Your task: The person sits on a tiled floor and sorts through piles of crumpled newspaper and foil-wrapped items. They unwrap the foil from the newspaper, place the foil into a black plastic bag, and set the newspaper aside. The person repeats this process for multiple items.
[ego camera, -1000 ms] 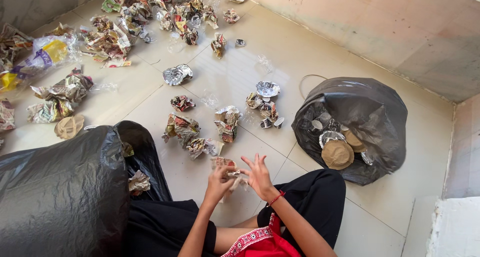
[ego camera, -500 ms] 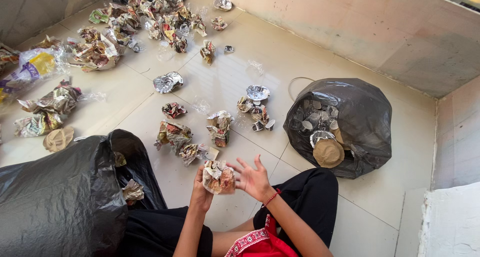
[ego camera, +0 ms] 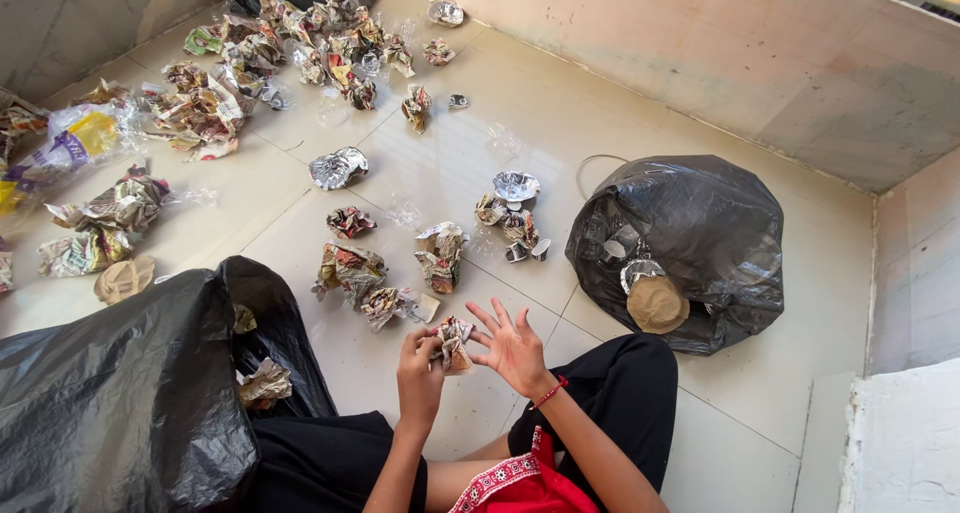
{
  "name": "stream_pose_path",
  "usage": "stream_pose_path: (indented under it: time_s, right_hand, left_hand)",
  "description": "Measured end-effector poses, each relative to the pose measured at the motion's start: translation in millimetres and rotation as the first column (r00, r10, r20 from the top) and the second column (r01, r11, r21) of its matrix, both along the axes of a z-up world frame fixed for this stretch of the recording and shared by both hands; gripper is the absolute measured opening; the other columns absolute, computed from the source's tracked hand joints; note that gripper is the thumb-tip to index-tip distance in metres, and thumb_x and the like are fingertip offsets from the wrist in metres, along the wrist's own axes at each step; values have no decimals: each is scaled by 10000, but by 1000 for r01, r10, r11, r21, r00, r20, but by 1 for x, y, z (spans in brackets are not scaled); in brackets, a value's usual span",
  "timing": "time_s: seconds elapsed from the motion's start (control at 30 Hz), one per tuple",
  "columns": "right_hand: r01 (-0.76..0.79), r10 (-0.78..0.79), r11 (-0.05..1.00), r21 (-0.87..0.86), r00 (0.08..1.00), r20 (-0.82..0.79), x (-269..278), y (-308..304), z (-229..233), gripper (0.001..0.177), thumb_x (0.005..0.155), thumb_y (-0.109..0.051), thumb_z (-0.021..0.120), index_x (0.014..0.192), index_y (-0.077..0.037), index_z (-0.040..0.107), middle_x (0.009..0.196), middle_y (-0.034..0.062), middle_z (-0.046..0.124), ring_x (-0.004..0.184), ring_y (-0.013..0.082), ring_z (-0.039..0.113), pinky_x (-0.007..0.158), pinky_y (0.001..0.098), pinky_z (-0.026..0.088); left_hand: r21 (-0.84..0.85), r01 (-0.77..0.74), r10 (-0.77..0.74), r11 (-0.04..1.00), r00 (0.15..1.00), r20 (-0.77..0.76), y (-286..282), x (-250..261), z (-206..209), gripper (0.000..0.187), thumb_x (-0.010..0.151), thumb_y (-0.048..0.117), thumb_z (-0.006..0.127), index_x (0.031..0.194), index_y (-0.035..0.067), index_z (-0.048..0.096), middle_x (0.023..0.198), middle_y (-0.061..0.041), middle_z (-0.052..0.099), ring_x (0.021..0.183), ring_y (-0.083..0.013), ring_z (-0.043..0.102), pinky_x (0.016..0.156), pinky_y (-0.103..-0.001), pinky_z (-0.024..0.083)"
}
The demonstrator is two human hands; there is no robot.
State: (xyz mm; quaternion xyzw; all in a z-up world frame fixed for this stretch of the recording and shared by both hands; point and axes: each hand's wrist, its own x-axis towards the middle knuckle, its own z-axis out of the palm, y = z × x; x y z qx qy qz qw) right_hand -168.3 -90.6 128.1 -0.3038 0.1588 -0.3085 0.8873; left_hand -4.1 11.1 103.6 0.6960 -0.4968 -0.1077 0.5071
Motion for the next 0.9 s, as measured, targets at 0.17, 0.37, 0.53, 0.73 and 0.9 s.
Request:
stream_pose_path:
  time_s: [0.17, 0.37, 0.53, 0.73, 0.9]
  right_hand:
    - [30, -33, 996, -86, 999, -29, 1, 1, -4, 1105, 916, -778, 403, 1628, -171, -184, 1719, 145, 177, 1479, 322, 343, 1117, 499, 422]
    - [45, -52, 985, -167, 998, -38, -1, 0, -4, 1062, 914, -747, 391, 1604, -189, -194, 1708, 130, 140, 1478, 332, 332, 1129, 561, 405]
    - [-10, 1, 970, -244, 999, -37, 0, 4, -4, 1045, 943, -743, 387, 1620, -219, -211, 1741, 100, 68, 1541, 364, 252, 1154, 547, 355]
    - [-57, 49, 971, -234, 998, -40, -2, -1, -1, 1056, 924, -740, 400, 1589, -251, -258, 1738, 79, 15, 1542, 399, 255, 1171, 522, 386]
    - [-148, 123, 948, -283, 987, -104, -5, -1, -8, 1042, 934, -738, 379, 1586, -262, -281, 1744, 67, 13, 1505, 402, 312, 1136, 502, 396]
  left_hand:
    - [37, 81, -83, 996, 995, 60, -1, -12, 11, 309, 821, -76, 638, 1127, -42, 653, 1342, -174, 511, 1135, -372, 639, 885, -437, 555]
    - [-44, 179, -178, 983, 984, 25, 1, -12, 19, 250, 859, 104, 747, 1069, -12, 675, 1421, -195, 487, 1163, -359, 634, 911, -430, 566]
    - [22, 148, -149, 989, 989, 21, -1, -12, 23, 284, 809, 119, 800, 1020, -8, 659, 1437, -176, 490, 1158, -364, 618, 856, -430, 567]
    - [19, 191, -191, 981, 981, 22, 0, -10, 23, 198, 821, -1, 732, 978, -26, 613, 1527, -159, 470, 1145, -358, 620, 849, -428, 552]
    - [63, 284, -290, 957, 946, 146, 2, -5, 11, 173, 830, -11, 704, 965, -25, 596, 1452, -148, 577, 1022, -371, 624, 871, -455, 530]
